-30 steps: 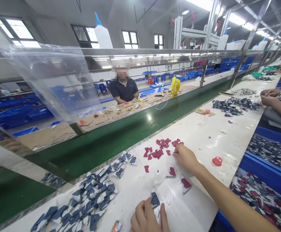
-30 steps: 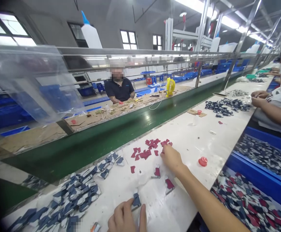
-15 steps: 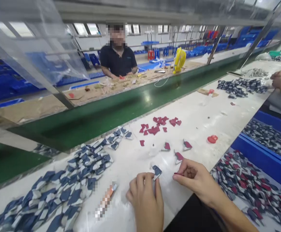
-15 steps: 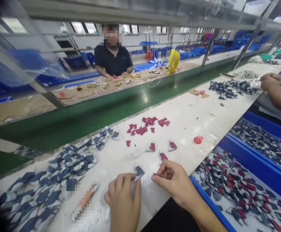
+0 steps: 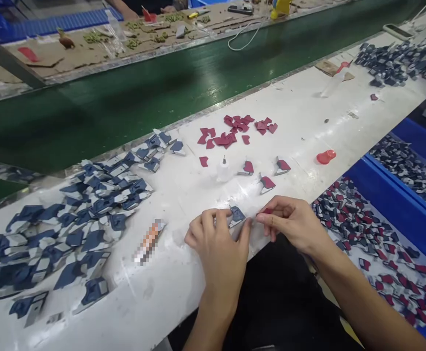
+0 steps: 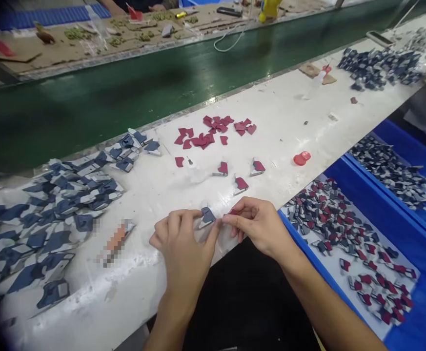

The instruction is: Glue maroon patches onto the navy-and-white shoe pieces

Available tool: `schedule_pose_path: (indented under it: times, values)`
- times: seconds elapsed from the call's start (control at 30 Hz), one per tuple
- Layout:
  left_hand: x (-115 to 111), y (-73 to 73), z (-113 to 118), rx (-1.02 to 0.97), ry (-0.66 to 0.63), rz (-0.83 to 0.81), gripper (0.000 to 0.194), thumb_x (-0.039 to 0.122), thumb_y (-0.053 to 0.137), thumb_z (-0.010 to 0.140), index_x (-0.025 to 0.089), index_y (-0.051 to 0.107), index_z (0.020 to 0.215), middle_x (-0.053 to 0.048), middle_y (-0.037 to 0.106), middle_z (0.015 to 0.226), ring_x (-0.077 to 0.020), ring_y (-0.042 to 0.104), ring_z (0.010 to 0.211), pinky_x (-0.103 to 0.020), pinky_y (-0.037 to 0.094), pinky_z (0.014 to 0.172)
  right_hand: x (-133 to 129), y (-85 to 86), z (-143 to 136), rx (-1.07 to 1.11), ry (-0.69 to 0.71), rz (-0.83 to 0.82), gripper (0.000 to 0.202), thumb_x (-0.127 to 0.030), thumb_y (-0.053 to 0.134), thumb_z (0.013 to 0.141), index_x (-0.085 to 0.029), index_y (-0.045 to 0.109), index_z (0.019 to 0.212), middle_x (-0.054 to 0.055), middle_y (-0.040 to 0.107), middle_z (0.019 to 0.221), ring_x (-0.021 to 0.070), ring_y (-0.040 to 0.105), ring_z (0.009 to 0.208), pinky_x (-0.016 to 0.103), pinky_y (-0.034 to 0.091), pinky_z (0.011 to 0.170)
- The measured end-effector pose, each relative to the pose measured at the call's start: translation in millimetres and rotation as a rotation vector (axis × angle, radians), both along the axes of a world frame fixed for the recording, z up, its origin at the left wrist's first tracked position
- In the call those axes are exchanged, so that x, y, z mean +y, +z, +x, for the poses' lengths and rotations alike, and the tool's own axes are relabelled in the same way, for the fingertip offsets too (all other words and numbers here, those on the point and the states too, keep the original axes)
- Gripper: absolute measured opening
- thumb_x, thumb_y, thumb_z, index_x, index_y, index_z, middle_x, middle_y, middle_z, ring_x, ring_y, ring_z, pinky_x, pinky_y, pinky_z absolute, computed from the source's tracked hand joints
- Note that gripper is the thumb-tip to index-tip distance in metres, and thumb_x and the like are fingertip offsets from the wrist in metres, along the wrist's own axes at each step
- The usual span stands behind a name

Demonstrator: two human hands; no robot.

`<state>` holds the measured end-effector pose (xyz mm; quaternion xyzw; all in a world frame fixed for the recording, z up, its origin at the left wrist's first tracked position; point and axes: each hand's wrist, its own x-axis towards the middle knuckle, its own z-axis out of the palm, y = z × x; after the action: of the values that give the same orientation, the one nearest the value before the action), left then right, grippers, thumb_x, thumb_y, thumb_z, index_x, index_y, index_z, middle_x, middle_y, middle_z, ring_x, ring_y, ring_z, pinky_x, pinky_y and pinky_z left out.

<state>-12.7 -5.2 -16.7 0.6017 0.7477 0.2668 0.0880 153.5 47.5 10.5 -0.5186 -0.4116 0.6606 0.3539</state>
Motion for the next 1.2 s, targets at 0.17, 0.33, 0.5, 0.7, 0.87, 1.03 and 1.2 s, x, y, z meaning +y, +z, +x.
schedule_pose_path:
  times: [0.17, 0.33, 0.5, 0.7, 0.87, 1.03, 1.2]
  values:
    - [2, -0.8, 1, -0.059, -0.087, 0.011, 0.017, 0.03, 0.078, 0.094, 0.026, 0.065, 0.106, -0.002, 0.071, 0.103, -0.0293, 0.055, 0.11, -0.047, 0.031, 0.1, 4, 3.8, -2, -0.039, 0.057, 0.061, 0.034, -0.047, 0.098, 0.08, -0.017, 0.084, 0.087, 0.004, 0.076, 0.068, 0.017, 0.071, 0.06, 0.027, 0.063, 0.062]
    - [-1, -2.5, 0, -0.058, -0.108, 0.042, 0.016, 0.031, 0.077, 0.096, 0.026, 0.065, 0.105, -0.002, 0.072, 0.101, -0.0278, 0.056, 0.107, -0.047, 0.031, 0.102, 0, 3.2, 4, -0.166, 0.101, 0.191, 0.023, -0.041, 0.08, 0.1, -0.024, 0.088, 0.113, 0.004, 0.073, 0.098, 0.0146, 0.072, 0.068, 0.029, 0.065, 0.066]
    - [0, -2.9, 1, -0.043, -0.117, 0.047, 0.017, 0.036, 0.076, 0.097, 0.025, 0.066, 0.105, -0.002, 0.072, 0.099, -0.0279, 0.056, 0.106, -0.047, 0.032, 0.1, -2, 4.5, 3, -0.181, 0.058, 0.203, 0.024, -0.037, 0.093, 0.089, -0.024, 0.085, 0.108, -0.002, 0.069, 0.076, 0.0141, 0.067, 0.064, 0.026, 0.063, 0.061]
    - [0, -1.8, 0, -0.044, -0.123, 0.037, 0.018, 0.037, 0.075, 0.097, 0.024, 0.066, 0.105, -0.003, 0.073, 0.101, -0.0283, 0.056, 0.107, -0.047, 0.032, 0.1, 2, 2.0, 0, -0.045, 0.042, 0.203, 0.017, -0.032, 0.096, 0.087, -0.021, 0.084, 0.091, 0.001, 0.077, 0.072, 0.0173, 0.074, 0.062, 0.028, 0.065, 0.061]
    - [-2, -0.6, -2, -0.041, -0.135, 0.024, 0.014, 0.034, 0.073, 0.098, 0.024, 0.066, 0.105, -0.004, 0.074, 0.101, -0.0291, 0.056, 0.108, -0.049, 0.034, 0.1, 1, 6.2, 4, -0.189, 0.133, 0.246, 0.019, -0.03, 0.07, 0.109, -0.028, 0.085, 0.121, 0.002, 0.076, 0.087, 0.0176, 0.074, 0.073, 0.033, 0.065, 0.071]
    - [-2, -0.2, -3, -0.051, -0.132, 0.013, 0.014, 0.036, 0.071, 0.098, 0.025, 0.067, 0.106, -0.005, 0.074, 0.102, -0.0304, 0.056, 0.109, -0.05, 0.034, 0.098, -7, 14.0, 7, -0.487, 0.172, 0.385, 0.024, -0.032, 0.073, 0.107, -0.034, 0.081, 0.129, 0.003, 0.068, 0.093, 0.0198, 0.068, 0.084, 0.033, 0.06, 0.07]
    - [-2, 1.0, -3, -0.059, -0.129, 0.004, 0.015, 0.036, 0.073, 0.097, 0.025, 0.068, 0.106, -0.006, 0.074, 0.101, -0.0309, 0.057, 0.107, -0.051, 0.034, 0.098, -6, 14.4, 0, -0.362, 0.01, 0.272, 0.019, -0.03, 0.091, 0.092, -0.032, 0.079, 0.106, -0.002, 0.074, 0.08, 0.019, 0.069, 0.063, 0.033, 0.059, 0.057]
